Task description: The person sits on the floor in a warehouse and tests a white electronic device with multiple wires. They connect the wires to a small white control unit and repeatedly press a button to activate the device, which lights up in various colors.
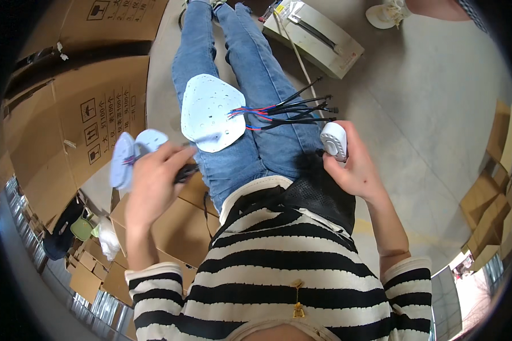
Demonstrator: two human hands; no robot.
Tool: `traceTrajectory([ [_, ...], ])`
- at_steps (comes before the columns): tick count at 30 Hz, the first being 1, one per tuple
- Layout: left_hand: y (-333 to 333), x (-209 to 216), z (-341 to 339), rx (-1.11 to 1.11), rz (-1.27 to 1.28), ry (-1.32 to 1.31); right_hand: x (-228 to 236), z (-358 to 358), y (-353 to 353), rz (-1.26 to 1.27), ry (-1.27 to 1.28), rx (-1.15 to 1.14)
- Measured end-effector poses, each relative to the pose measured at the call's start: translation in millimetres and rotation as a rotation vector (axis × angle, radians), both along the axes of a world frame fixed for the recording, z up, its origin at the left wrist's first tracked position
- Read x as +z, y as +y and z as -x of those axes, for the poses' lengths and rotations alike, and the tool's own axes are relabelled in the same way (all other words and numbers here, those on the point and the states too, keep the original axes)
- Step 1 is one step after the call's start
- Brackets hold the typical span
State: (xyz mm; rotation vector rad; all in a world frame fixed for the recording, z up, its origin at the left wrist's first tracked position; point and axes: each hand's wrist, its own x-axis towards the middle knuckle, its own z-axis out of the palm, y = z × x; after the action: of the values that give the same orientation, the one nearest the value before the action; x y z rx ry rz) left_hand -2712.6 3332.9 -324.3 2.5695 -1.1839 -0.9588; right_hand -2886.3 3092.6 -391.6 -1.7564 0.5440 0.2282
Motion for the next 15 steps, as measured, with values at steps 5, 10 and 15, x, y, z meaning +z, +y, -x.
traceTrajectory([
  [5, -49.7, -55.8, 24.1, -0.074, 0.32, 0.112, 4.0, 5.1, 1.9, -0.219, 0.09, -0.211],
  [10, -84.2, -104.3, 38.7, -0.159, 0.306, 0.023, -9.5, 18.1, -9.4, -0.202, 0.1, -0.187],
  [15, -97.6, -129.6, 45.7, -0.305, 0.109, -0.049, -22.4, 15.3, -26.7, -0.254, 0.104, -0.243],
])
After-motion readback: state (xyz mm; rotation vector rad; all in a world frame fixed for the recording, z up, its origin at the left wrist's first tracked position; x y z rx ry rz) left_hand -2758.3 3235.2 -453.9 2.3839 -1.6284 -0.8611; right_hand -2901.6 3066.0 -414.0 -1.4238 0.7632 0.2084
